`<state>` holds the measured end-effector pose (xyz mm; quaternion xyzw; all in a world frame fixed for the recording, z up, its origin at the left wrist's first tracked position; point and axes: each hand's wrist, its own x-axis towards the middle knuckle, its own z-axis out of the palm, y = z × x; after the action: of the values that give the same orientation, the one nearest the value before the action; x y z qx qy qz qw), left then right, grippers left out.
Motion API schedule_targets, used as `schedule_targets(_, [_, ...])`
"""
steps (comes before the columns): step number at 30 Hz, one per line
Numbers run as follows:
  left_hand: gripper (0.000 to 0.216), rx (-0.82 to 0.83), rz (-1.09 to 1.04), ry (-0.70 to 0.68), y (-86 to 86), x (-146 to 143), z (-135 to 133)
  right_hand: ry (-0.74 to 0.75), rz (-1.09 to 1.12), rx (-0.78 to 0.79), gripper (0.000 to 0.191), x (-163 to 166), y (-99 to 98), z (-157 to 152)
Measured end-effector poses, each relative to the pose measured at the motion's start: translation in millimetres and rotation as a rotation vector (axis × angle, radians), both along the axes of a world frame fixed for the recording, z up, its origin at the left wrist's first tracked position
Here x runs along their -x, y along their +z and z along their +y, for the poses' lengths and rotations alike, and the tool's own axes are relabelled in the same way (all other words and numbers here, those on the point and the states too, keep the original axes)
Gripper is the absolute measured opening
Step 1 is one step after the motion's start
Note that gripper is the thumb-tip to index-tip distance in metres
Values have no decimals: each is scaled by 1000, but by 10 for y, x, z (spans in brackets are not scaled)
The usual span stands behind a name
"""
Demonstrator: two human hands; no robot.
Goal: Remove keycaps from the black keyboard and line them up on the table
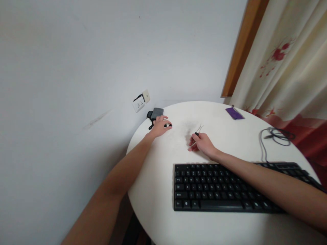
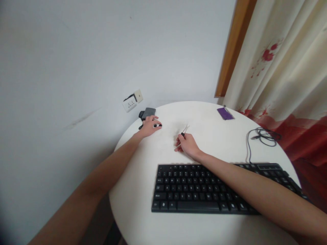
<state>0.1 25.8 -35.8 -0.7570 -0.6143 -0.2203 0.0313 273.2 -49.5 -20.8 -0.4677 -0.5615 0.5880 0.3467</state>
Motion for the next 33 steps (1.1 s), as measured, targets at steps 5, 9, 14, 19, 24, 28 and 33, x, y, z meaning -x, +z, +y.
schedule_targets(5, [20,16,-22,30,10,9,-2,6,-3,-8,24,-2,5,-2])
schedule_targets(9, [22,30,-44,32,19,56,3,3,-11,-10,25,-7,10,-8])
schedule_targets(14, [27,26,-91,70,46,243,-3,5,-15,-25,24,-8,-7,-5])
schedule_targets(19, [17,66,-111,75,32,348,-4,4,-19,-15,25,-5,24,-24])
schedule_targets(24, [16,69,-127,55,0,354,27,-2,-26,-7,24,-5,54,-41])
schedule_targets(28, [18,81,-130,45,-12,371,41,0,-33,-7,25,1,47,-33])
schedule_targets(33, [17,70,-142,59,-30,383,45,0,-20,-6,25,-5,12,-12])
